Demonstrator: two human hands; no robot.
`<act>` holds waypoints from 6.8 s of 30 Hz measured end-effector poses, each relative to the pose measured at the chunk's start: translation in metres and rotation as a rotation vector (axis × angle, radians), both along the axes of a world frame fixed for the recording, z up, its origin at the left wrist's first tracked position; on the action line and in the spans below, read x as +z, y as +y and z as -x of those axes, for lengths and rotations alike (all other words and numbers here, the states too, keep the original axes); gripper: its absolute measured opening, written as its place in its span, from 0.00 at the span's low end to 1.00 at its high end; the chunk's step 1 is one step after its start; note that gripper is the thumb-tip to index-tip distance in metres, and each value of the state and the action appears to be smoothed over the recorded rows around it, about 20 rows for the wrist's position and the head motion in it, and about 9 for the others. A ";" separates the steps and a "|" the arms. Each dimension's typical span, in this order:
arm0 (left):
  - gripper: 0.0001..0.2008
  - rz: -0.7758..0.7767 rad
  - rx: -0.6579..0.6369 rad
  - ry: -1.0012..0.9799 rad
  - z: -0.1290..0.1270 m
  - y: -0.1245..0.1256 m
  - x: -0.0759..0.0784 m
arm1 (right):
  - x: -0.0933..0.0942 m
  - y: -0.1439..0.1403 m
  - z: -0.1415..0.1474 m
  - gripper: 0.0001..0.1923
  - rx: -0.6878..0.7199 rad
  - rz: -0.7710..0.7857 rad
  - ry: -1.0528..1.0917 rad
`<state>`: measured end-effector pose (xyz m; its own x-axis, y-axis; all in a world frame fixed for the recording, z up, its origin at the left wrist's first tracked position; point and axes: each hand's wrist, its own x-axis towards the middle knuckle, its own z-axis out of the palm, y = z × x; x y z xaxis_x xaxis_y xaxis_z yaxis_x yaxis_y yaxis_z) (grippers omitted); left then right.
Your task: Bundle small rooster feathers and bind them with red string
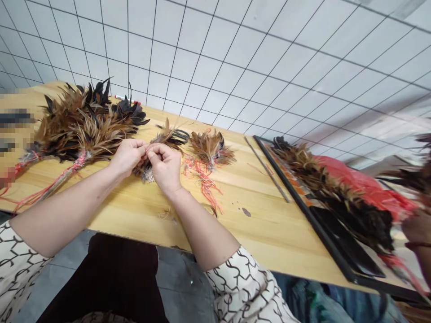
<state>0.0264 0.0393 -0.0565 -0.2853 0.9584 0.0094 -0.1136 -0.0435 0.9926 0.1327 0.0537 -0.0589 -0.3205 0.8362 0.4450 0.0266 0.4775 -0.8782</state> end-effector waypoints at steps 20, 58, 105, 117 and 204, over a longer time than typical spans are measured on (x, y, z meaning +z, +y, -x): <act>0.07 0.237 -0.311 -0.288 0.016 -0.004 0.014 | 0.006 0.011 -0.017 0.11 0.148 0.180 0.024; 0.12 0.090 -0.191 0.082 0.009 -0.002 0.004 | 0.004 0.020 -0.020 0.17 0.195 0.113 0.003; 0.10 -0.051 -0.142 0.075 0.009 -0.003 0.007 | 0.001 0.021 -0.015 0.10 0.124 0.281 0.045; 0.08 0.022 -0.250 -0.080 0.010 -0.001 0.004 | -0.009 0.018 -0.017 0.06 -0.049 -0.445 -0.263; 0.15 0.089 -0.100 -0.295 0.014 -0.002 0.010 | 0.002 0.028 -0.019 0.11 0.267 0.612 0.378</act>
<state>0.0122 0.0377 -0.0469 -0.1677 0.9751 -0.1449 -0.3965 0.0678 0.9155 0.1520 0.0819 -0.0567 -0.4645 0.8843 0.0476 -0.3764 -0.1485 -0.9145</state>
